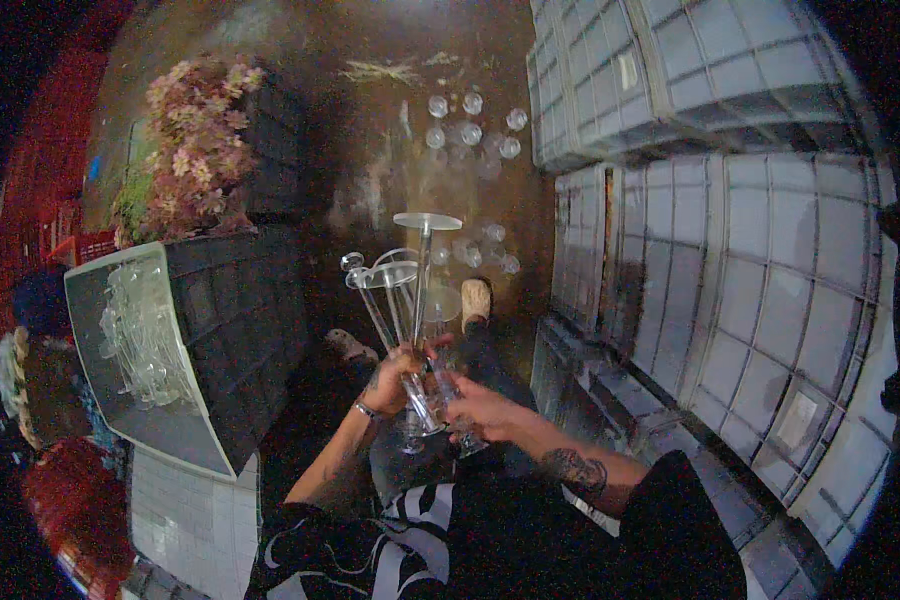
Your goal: The person assembles clear plastic flower holders by inserting stems into circular bases. They repeatedly pick up stems and bases from a bin and the floor, connect them, and place the assembled units on the floor.
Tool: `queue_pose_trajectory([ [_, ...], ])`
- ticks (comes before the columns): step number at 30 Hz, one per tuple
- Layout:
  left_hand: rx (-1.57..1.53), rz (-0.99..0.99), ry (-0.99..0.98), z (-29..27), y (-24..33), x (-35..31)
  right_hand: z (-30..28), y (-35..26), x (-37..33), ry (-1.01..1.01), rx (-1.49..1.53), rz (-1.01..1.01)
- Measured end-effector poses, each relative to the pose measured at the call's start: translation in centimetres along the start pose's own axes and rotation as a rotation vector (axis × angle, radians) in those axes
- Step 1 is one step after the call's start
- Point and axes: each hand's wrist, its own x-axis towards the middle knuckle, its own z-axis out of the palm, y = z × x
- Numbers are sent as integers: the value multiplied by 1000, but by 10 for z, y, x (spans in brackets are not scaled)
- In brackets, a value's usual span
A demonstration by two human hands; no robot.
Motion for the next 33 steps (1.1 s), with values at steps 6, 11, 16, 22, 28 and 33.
queue_pose_trajectory([
  [6,-99,-226,-53,11,-22,53,-88,27,25,-121,195,98],
  [11,-308,-256,-41,15,-22,74,-112,15,31,-81,287,57],
  [16,-447,-54,43,6,-22,88,-94,-66,-21,-176,98,53],
  [22,-403,199,304,-33,9,93,-164,-131,-29,-39,-128,-156],
  [28,-477,209,409,-35,14,77,-258,-166,-5,445,-71,-350],
  [33,-474,21,571,-66,-26,71,-378,-189,106,427,-8,-281],
])
